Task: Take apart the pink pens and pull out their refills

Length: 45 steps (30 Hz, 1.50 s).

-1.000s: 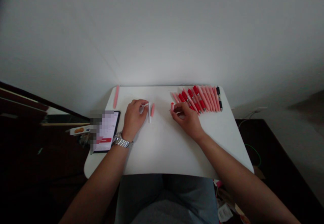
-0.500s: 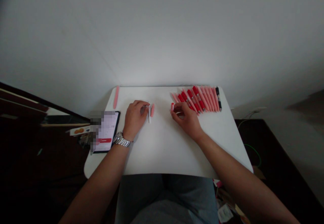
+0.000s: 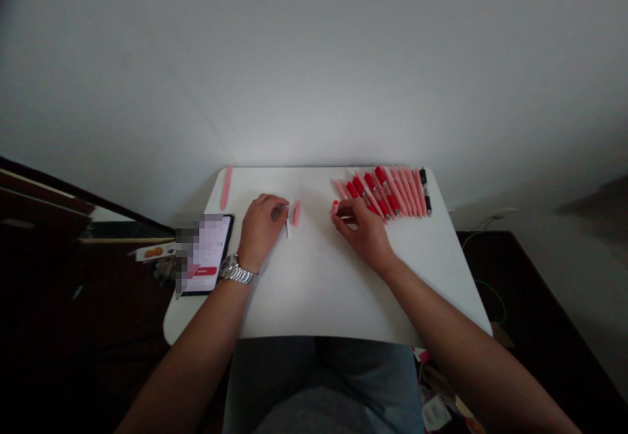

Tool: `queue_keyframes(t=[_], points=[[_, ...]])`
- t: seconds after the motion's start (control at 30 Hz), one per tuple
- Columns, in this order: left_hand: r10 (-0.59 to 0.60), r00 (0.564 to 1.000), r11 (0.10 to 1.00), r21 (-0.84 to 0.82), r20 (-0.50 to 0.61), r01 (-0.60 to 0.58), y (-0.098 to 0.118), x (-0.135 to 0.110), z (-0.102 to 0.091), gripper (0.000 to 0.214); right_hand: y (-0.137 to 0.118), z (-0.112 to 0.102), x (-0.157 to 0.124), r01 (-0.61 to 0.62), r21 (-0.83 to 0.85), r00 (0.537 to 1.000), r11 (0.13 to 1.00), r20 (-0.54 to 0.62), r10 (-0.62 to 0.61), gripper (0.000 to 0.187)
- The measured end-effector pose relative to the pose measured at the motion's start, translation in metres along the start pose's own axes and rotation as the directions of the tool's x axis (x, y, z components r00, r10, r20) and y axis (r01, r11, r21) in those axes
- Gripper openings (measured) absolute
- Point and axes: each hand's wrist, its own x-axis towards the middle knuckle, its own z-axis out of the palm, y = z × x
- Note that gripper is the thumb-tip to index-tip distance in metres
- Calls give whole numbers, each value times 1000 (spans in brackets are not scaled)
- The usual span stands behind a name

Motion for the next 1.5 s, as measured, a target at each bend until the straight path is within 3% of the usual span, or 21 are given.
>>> queue_keyframes(t=[0.2, 0.53, 0.63, 0.73, 0.97, 1.17, 1.37, 1.5], points=[[-32, 999, 999, -21, 23, 33, 2, 0, -2, 15, 0, 0, 1, -1, -63, 998, 998, 55, 4, 29], [-77, 996, 997, 6, 46, 77, 6, -2, -7, 21, 1, -1, 2, 8, -2, 998, 1000, -59, -8, 43], [-92, 995, 993, 77, 44, 89, 7, -3, -8, 15, 1, -1, 1, 35, 31, 997, 999, -67, -33, 52], [-119, 992, 977, 185, 51, 108, 8, -5, -10, 3, 3, -1, 1, 61, 49, 996, 997, -75, -57, 48], [-147, 987, 944, 306, 67, 120, 15, -7, -12, 6, 7, 0, 2, 133, 33, 985, 991, -114, -128, 36], [-158, 981, 899, 428, 113, 96, 20, -5, -14, 15, 8, 2, 2, 98, -57, 995, 994, 4, -98, 30], [-168, 975, 857, 511, 148, 70, 20, -3, -13, 22, 3, 0, 2, 131, -6, 987, 991, -96, -131, 34], [-195, 967, 848, 523, 165, 82, 22, -2, -15, 26, 3, 0, 2, 140, -3, 985, 990, -99, -139, 32]])
